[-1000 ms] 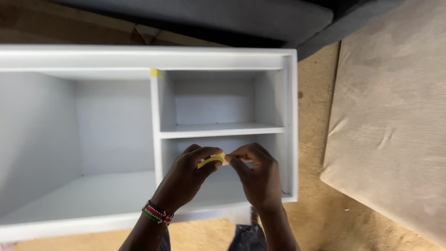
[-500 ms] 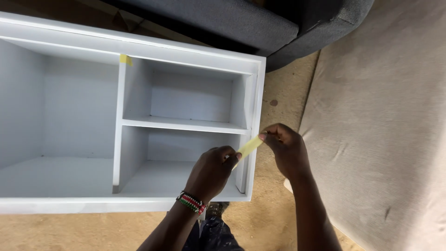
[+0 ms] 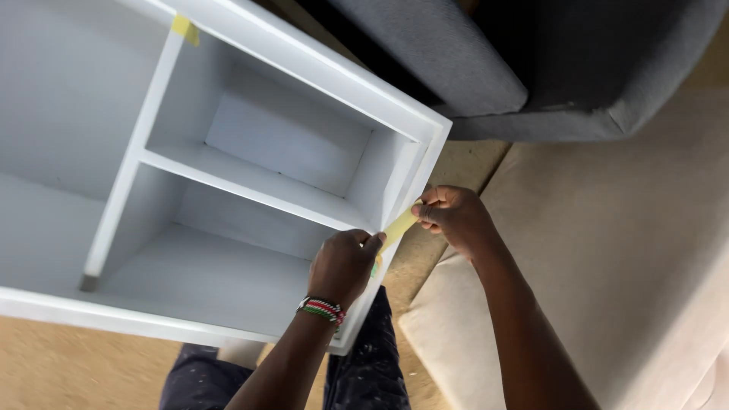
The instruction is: The person applies yellow masking tape to the edges and corners of a white wooden cabinet. They then pick up a green plastic container, pour liquid onto an orange sponge, and squeeze the sponge over a cloth on the floor.
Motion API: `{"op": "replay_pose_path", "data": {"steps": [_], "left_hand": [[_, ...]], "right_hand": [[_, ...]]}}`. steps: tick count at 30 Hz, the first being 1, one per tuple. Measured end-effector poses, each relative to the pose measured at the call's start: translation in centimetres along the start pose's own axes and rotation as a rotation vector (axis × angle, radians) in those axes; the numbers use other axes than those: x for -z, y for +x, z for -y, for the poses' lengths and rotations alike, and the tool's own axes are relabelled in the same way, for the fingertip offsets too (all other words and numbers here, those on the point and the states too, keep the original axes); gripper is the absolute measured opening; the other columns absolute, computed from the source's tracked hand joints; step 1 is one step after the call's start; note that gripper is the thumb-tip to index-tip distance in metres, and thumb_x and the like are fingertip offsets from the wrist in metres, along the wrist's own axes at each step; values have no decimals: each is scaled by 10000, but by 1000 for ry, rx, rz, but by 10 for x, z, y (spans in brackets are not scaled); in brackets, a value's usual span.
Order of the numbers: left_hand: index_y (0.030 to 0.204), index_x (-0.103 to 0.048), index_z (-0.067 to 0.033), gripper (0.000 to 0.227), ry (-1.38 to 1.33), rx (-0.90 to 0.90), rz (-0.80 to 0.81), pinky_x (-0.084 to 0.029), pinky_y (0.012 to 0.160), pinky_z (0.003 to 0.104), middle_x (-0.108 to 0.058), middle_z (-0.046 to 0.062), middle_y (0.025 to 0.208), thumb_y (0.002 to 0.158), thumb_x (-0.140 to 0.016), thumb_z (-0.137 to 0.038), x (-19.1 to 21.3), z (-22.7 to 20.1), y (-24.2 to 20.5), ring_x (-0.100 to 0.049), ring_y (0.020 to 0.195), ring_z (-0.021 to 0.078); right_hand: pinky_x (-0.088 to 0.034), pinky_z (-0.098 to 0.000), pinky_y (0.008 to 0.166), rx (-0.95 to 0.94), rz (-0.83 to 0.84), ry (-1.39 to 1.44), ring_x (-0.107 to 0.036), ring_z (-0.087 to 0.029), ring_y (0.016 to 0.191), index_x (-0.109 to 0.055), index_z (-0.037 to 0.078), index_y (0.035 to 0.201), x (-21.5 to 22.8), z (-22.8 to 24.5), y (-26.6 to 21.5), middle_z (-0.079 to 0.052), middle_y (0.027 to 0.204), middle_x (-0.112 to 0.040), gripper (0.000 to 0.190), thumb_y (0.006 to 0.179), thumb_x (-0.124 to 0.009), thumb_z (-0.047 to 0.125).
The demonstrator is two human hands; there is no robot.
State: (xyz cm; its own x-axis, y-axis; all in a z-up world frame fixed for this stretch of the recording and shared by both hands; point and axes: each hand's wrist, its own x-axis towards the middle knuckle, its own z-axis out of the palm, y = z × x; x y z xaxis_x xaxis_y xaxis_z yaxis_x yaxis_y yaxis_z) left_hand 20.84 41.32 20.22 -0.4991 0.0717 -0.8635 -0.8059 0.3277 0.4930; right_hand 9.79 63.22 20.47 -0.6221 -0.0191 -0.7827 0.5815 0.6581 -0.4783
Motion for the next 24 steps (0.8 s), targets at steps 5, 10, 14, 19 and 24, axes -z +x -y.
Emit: {"op": "replay_pose_path", "data": {"steps": [5,10,14,19,24], "left_hand": [[1293,-878,-31,768,13,104,-52,-623,1143,618,-850,275,1300,1199,-466,-672,-30,-57,53,-797,1356,496],[1407,-862,-34,767,14,114,-35,-605,1183,593,-875,227,1379,1222,-426,-638,-39,-92,103,-787,1428,446],[1432,-855,-58,563,-2,119,-6,-584,1241,567,-871,177,1432,1200,-550,-470,-37,-104,130,-761,1481,405],[1324,-905,-74,458,-131,132,-86,-619,1175,570,-899,172,1307,1090,-677,-396,-56,-86,165,-803,1401,420],[1329,-911,-79,401,-177,140,-123,-655,1113,556,-903,164,1259,1131,-634,-290,-53,-85,178,-834,1341,419]], "right_hand": [[-681,-346,907,74,6,-343,-841,-188,960,-866,60,1296,52,24,82,-139,1036,-904,290,1068,-830,235],[-690,-442,832,319,-14,-715,-875,-292,982,-906,143,1307,78,43,133,-107,1022,-912,239,1096,-831,225],[-695,-447,858,394,-6,-922,-873,-283,989,-926,174,1288,85,50,168,-79,1041,-914,234,1085,-815,212],[-698,-521,961,456,13,-1130,-866,-335,1125,-918,240,1286,87,28,202,-40,1165,-923,249,1064,-835,316],[-657,-607,1007,742,-122,-1180,-795,-416,1126,-853,166,1184,78,14,197,-115,1037,-855,207,1015,-896,276]]}}
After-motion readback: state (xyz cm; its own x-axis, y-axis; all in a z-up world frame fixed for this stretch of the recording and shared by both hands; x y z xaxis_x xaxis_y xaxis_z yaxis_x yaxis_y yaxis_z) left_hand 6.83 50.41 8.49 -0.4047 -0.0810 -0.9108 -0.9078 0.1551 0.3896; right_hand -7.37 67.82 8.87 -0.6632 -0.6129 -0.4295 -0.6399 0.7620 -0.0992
